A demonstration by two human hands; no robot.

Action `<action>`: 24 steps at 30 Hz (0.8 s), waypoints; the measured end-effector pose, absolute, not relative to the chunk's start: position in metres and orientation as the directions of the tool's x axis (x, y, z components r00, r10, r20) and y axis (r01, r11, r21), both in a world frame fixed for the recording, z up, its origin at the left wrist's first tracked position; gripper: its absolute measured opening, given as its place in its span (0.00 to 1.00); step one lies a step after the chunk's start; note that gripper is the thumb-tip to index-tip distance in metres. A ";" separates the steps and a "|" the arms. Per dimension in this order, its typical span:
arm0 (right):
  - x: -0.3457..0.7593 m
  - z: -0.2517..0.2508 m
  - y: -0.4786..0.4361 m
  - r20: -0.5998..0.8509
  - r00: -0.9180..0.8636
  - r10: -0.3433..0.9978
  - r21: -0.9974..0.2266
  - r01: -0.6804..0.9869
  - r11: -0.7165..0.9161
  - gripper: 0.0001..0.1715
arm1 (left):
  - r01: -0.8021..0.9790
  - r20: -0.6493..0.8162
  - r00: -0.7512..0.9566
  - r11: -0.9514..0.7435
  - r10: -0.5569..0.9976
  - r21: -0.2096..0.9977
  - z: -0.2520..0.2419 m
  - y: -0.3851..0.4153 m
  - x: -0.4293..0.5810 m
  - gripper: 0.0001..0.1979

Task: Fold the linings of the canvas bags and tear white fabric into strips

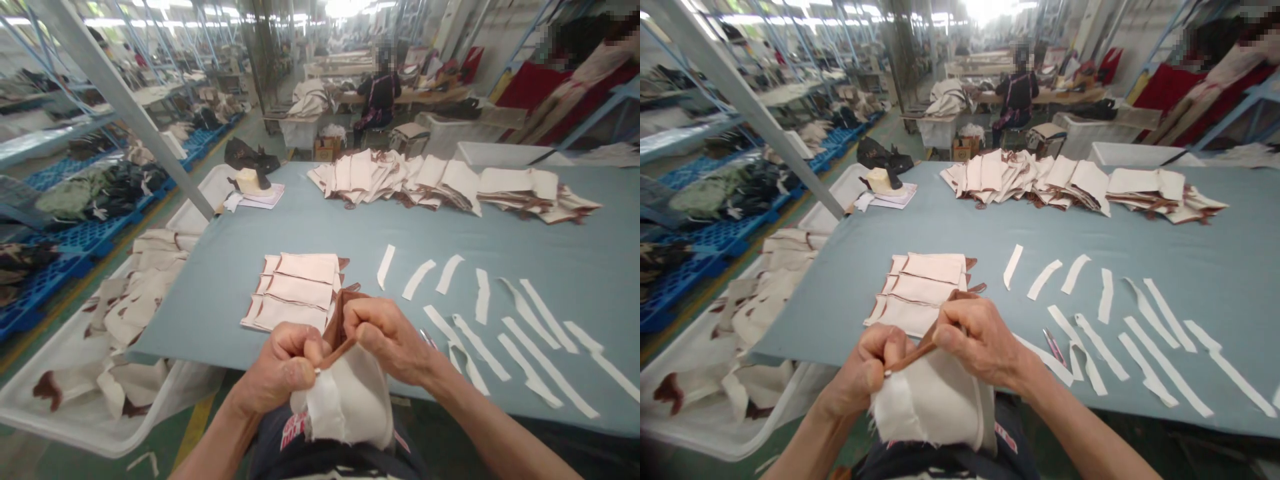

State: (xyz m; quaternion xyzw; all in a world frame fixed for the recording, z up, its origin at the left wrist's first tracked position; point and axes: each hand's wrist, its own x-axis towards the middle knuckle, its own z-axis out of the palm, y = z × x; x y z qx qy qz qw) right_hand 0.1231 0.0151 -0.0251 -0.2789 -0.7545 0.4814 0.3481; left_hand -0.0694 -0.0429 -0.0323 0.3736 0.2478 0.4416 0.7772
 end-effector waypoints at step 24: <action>0.143 0.002 0.024 0.448 -0.709 0.545 -0.749 0.035 0.662 0.21 | 0.366 -0.075 0.516 -0.140 0.853 0.920 -0.004 -0.007 -0.134 0.23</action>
